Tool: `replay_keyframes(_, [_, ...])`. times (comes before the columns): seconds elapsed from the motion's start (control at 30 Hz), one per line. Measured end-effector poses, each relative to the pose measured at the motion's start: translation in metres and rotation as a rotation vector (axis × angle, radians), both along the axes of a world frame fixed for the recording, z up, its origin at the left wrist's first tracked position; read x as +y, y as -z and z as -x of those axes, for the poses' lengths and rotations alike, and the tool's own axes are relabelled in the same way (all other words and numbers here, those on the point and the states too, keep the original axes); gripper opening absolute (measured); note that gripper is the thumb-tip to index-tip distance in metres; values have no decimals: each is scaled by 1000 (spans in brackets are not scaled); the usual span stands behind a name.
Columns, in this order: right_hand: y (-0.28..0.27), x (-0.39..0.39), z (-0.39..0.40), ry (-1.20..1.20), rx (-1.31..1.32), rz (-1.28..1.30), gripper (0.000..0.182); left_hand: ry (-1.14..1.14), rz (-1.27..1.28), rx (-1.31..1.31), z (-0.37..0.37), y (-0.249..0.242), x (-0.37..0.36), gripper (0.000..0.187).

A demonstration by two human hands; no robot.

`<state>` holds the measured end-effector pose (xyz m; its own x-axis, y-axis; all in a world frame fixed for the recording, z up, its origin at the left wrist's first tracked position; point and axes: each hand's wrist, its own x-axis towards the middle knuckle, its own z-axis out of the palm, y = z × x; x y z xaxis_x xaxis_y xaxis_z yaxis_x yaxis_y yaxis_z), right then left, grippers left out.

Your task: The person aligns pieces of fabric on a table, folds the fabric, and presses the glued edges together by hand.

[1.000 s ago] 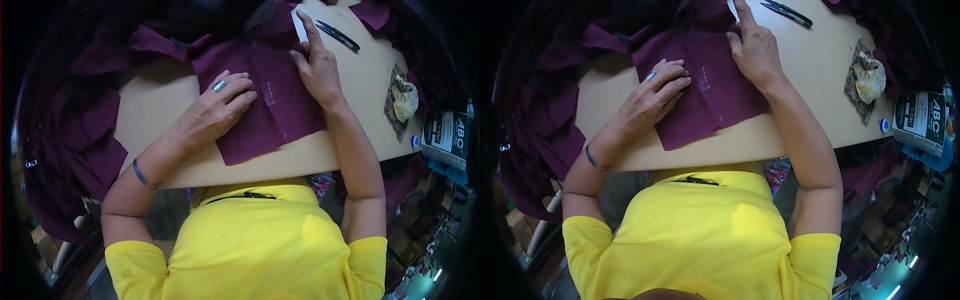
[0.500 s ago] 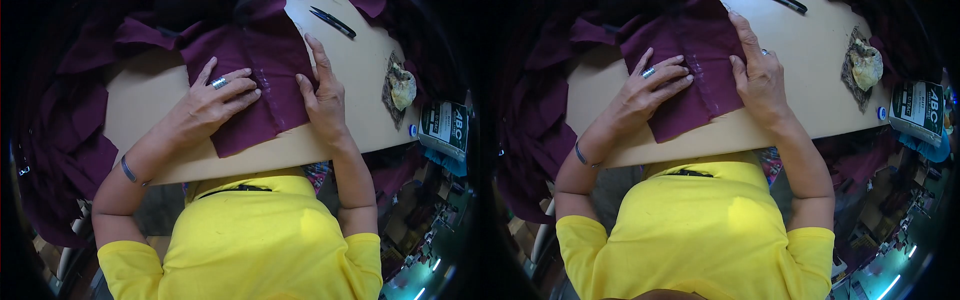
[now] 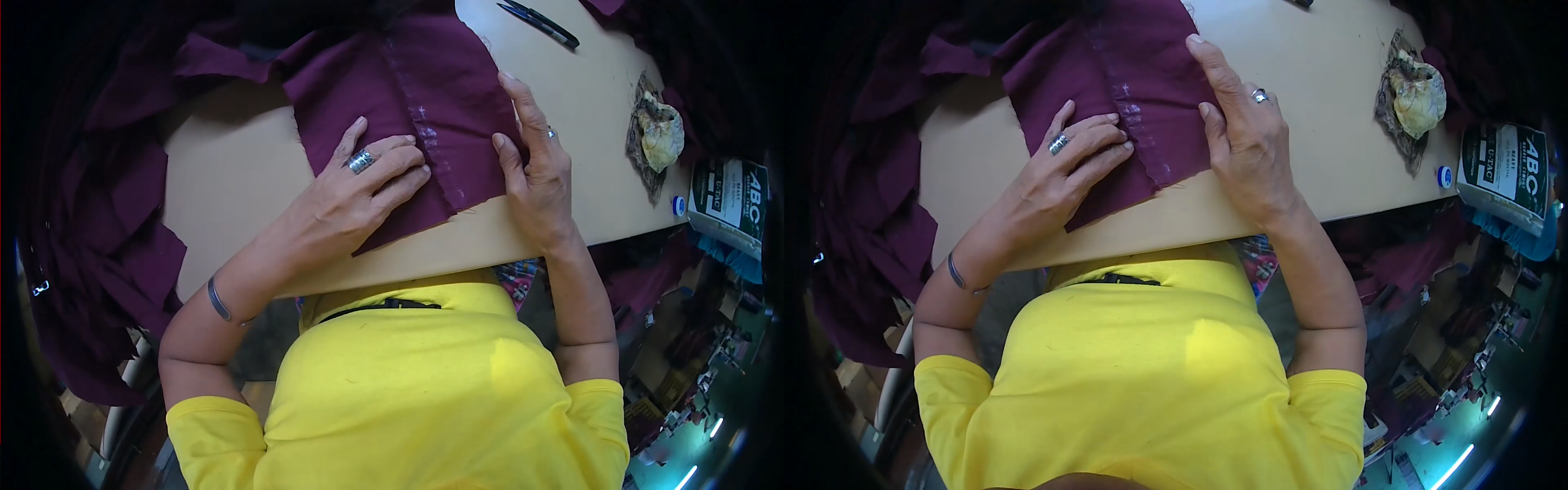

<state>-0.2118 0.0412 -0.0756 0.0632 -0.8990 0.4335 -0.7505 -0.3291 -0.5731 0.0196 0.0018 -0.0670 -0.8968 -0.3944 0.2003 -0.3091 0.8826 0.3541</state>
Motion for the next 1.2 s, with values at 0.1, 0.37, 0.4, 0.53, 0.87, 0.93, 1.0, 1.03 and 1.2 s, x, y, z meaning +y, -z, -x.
replay_keyframes(0.1, [3,-3,0,-12,-21,77,63,-11,-43,-35,1,-2,1,46])
replay_keyframes(0.37, [3,0,2,27,-30,-9,62,-18,27,-134,3,-6,4,49])
replay_keyframes(0.4, [3,0,2,25,-25,-2,62,-21,46,-156,3,-7,4,49])
replay_keyframes(0.53, [4,-1,2,3,-14,24,63,7,121,-191,5,-9,8,41])
replay_keyframes(0.87, [-14,-5,4,-3,-4,-120,60,-28,48,-4,5,-9,9,41])
replay_keyframes(0.93, [-25,-15,7,22,-16,-222,60,-68,-37,119,7,-5,-1,40])
replay_keyframes(1.0, [-24,-29,4,55,-7,-230,63,-130,16,134,9,5,-5,40])
replay_keyframes(1.03, [-21,-36,3,74,2,-210,65,-160,42,139,9,7,-5,39])
replay_keyframes(1.2, [-4,-44,1,57,-61,-161,63,-178,84,93,11,5,-5,44])
